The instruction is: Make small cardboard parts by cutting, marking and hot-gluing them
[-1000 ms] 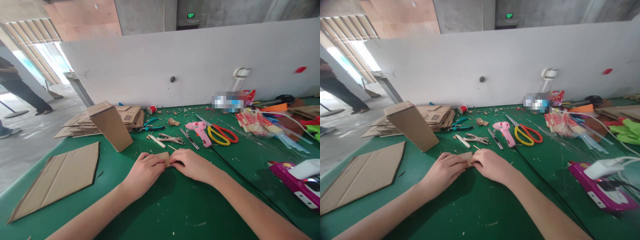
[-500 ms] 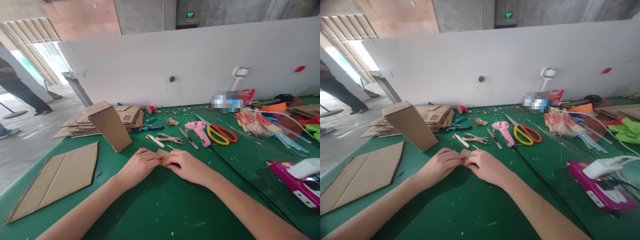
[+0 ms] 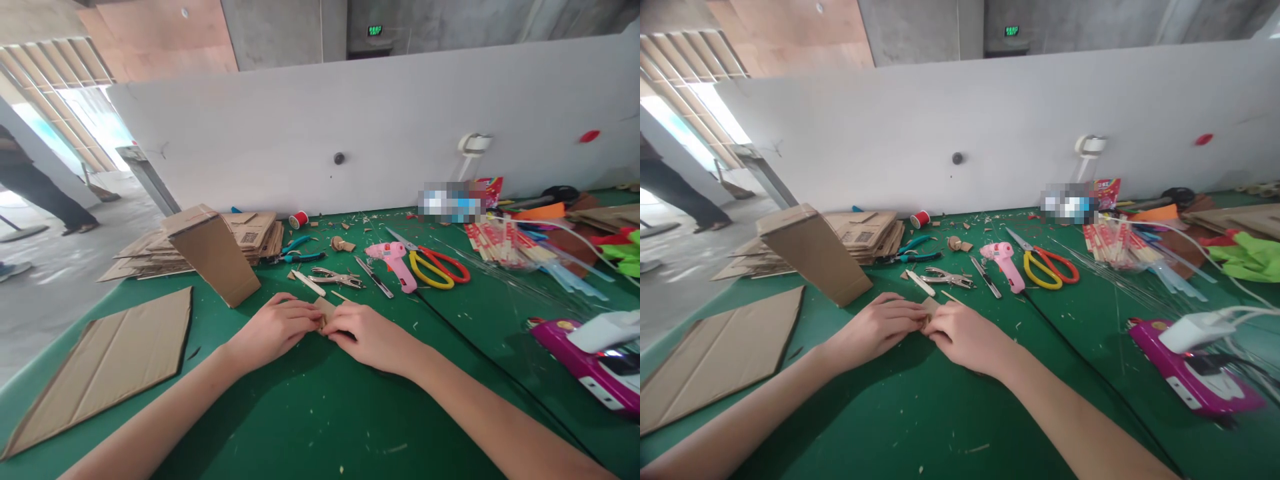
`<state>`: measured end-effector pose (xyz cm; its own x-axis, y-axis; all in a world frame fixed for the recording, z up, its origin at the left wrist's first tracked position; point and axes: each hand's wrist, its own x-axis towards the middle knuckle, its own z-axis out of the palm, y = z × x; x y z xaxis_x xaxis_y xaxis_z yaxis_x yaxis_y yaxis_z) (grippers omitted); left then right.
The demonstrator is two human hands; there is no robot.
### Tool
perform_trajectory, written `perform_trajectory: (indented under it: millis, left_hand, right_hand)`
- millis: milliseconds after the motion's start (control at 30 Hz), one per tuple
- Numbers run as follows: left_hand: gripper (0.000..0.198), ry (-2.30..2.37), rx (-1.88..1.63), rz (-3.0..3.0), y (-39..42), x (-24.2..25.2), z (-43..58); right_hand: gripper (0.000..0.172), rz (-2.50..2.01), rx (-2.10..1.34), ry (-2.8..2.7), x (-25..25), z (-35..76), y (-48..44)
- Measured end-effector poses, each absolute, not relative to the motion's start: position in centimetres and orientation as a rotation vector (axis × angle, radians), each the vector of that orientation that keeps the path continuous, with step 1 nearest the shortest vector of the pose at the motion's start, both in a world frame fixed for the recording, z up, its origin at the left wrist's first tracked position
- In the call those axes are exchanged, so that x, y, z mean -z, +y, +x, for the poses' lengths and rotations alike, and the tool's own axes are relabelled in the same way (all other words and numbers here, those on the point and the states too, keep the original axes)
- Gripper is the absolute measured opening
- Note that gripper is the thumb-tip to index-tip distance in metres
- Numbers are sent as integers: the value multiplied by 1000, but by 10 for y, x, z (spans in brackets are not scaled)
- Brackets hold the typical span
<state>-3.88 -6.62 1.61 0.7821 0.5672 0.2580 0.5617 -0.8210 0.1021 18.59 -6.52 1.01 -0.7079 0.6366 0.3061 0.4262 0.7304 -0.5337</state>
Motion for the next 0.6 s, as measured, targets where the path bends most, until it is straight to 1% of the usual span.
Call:
perform_trajectory:
  millis: [167,267,467,533,600]
  left_hand:
    - [23,1032,-385,2924,-76,-25,-36]
    - [24,1032,-371,2947,-80,-28,-35]
    - [28,1032,-347,2967,-82,-25,-36]
    - [29,1041,-329,2977,-82,-24,-37]
    - [29,1053,-301,3000,-82,-24,-37]
  right_hand:
    - [26,-907,-322,-2476,-13,193,-57]
    - [27,-985,-141,-2506,-17,198,-53]
    - [22,-1537,261,-2496,-25,208,-50]
    - [21,-1629,316,-2526,-25,210,-48]
    - [21,-1625,323,-2541,-26,211,-47]
